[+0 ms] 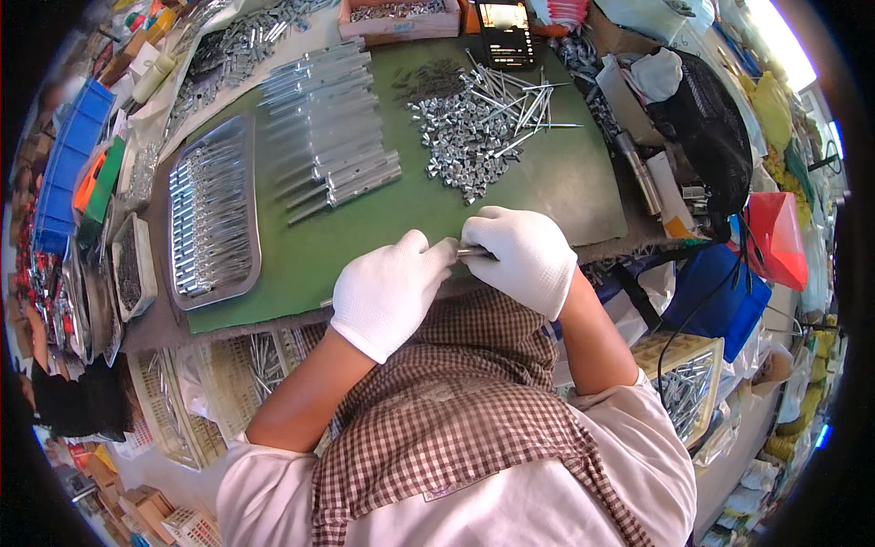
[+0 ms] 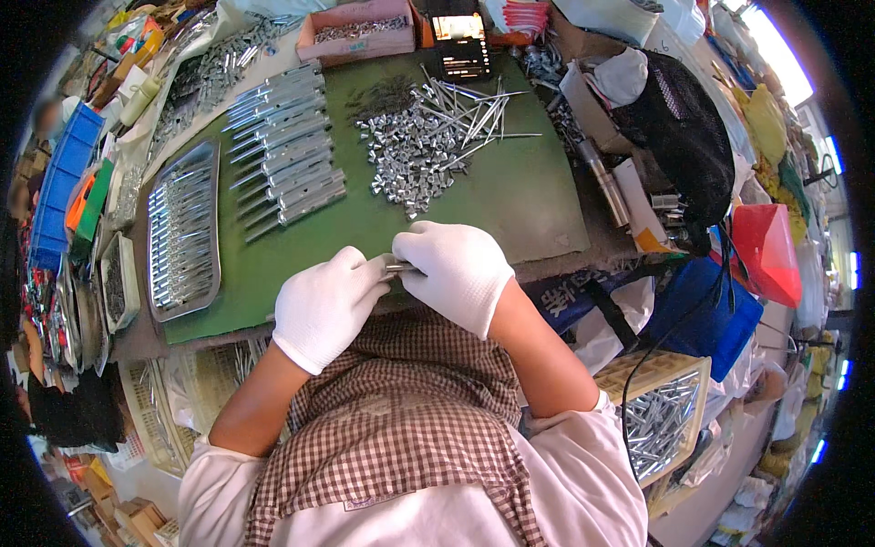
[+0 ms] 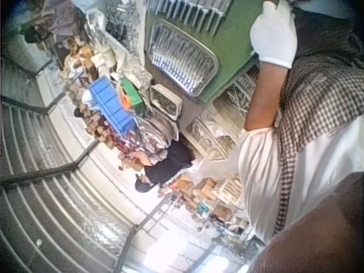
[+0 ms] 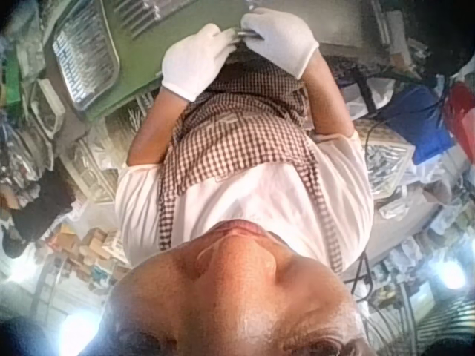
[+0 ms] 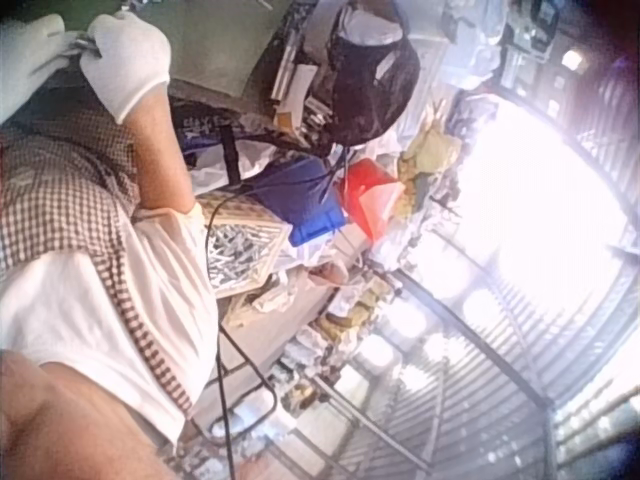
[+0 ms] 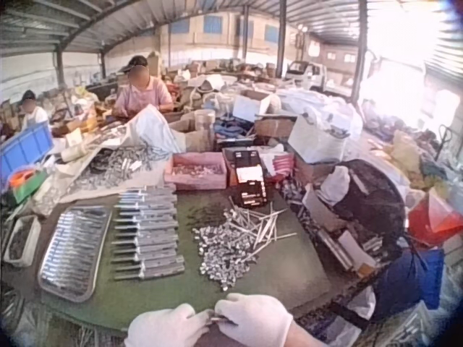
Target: Manually assembling small metal components by inserting screws into metal rods and tightening them.
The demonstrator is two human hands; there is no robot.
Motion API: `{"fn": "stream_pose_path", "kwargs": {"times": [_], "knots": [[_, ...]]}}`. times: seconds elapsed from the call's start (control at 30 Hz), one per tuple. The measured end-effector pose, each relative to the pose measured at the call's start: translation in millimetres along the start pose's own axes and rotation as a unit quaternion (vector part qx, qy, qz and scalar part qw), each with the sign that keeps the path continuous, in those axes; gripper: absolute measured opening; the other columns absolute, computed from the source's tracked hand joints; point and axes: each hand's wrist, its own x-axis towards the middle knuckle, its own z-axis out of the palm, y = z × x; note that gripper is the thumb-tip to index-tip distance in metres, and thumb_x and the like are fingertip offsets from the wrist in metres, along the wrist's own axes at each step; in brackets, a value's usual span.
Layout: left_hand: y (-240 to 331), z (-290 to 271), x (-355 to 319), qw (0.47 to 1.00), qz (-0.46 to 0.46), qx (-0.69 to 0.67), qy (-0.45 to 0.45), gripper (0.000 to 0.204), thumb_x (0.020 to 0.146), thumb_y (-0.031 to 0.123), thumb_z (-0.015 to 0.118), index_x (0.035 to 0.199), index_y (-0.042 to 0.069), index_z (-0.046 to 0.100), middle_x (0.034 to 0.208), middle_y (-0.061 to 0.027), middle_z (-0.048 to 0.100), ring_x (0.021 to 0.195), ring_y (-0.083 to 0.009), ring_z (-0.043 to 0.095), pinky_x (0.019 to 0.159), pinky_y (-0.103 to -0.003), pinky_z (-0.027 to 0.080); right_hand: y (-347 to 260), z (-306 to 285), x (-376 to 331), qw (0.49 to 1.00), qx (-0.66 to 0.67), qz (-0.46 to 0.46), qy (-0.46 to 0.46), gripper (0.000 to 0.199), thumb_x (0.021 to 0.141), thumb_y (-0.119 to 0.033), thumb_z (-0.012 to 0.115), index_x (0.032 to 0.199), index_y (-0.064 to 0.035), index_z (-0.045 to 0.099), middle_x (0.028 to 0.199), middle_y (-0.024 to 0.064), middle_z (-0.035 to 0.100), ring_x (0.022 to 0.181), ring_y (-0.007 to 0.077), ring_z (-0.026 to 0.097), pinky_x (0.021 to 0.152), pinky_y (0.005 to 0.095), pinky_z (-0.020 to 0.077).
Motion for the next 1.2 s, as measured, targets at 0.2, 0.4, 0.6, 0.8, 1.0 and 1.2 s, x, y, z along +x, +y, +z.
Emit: {"fn": "stream_pose_path", "kwargs": {"times": [0.2, 0.4, 0.6, 0.8, 1.0, 1.2], "knots": [[1, 3, -4, 0.999, 0.011, 0.053, 0.001, 0.027, 0.095, 0.029, 0.065, 0.121, 0.025, 0.069, 0.084, -0.0065, 0.059, 0.065, -0.0283, 0.066, 0.054, -0.041, 0.054, 1, 6, -6, 0.997, 0.031, 0.033, 0.061, 0.023, 0.081, -0.019, 0.075, 0.097, -0.007, 0.064, 0.091, 0.0135, 0.065, 0.083, 0.0369, 0.066, 0.072, 0.0452, 0.0541], [4, -3, 1, 0.999, -0.001, 0.044, -0.018, 0.025, 0.097, 0.028, 0.062, 0.121, 0.026, 0.069, 0.081, -0.0075, 0.059, 0.061, -0.0306, 0.067, 0.054, -0.043, 0.056, 4, 15, 6, 0.909, 0.393, 0.063, 0.121, 0.024, 0.084, -0.011, 0.078, 0.099, -0.0031, 0.061, 0.091, 0.0072, 0.063, 0.074, 0.02, 0.062, 0.067, 0.0295, 0.0516], [6, -7, 5, 0.999, -0.014, 0.028, -0.042, 0.021, 0.096, 0.028, 0.062, 0.116, 0.027, 0.069, 0.079, -0.0075, 0.059, 0.061, -0.0323, 0.066, 0.053, -0.044, 0.056, -1, 40, 26, 0.533, 0.823, 0.005, 0.195, 0.053, 0.106, -0.045, 0.038, 0.07, -0.0076, 0.045, 0.057, 0.0008, 0.035, 0.047, 0.0114, 0.028, 0.044, 0.0291, 0.0236], [4, -5, 3, 0.999, -0.018, 0.023, -0.037, 0.02, 0.095, 0.029, 0.064, 0.114, 0.026, 0.069, 0.079, -0.007, 0.06, 0.06, -0.0321, 0.066, 0.053, -0.044, 0.056, -3, 52, 25, 0.558, 0.804, -0.053, 0.197, 0.052, 0.105, -0.038, 0.041, 0.065, -0.0043, 0.045, 0.058, 0.0017, 0.037, 0.049, 0.0124, 0.032, 0.048, 0.0304, 0.0239], [5, -3, 4, 0.999, 0.0, 0.028, -0.018, 0.013, 0.095, 0.027, 0.064, 0.102, 0.017, 0.067, 0.08, -0.0073, 0.06, 0.064, -0.0291, 0.068, 0.054, -0.041, 0.056, -11, 58, 14, 0.743, 0.625, -0.006, 0.239, 0.058, 0.105, -0.041, 0.041, 0.058, -0.0058, 0.039, 0.055, 0.0037, 0.037, 0.05, 0.0154, 0.029, 0.051, 0.0337, 0.0243], [26, 6, 24, 0.987, 0.029, 0.152, -0.032, 0.005, 0.093, 0.017, 0.061, 0.092, 0.012, 0.059, 0.079, -0.0064, 0.059, 0.065, -0.0234, 0.069, 0.055, -0.037, 0.058, -5, 64, 5, 0.701, 0.642, 0.005, 0.31, 0.057, 0.103, -0.043, 0.038, 0.058, -0.0076, 0.037, 0.057, 0.0033, 0.035, 0.055, 0.0181, 0.032, 0.056, 0.0341, 0.0269]]}}
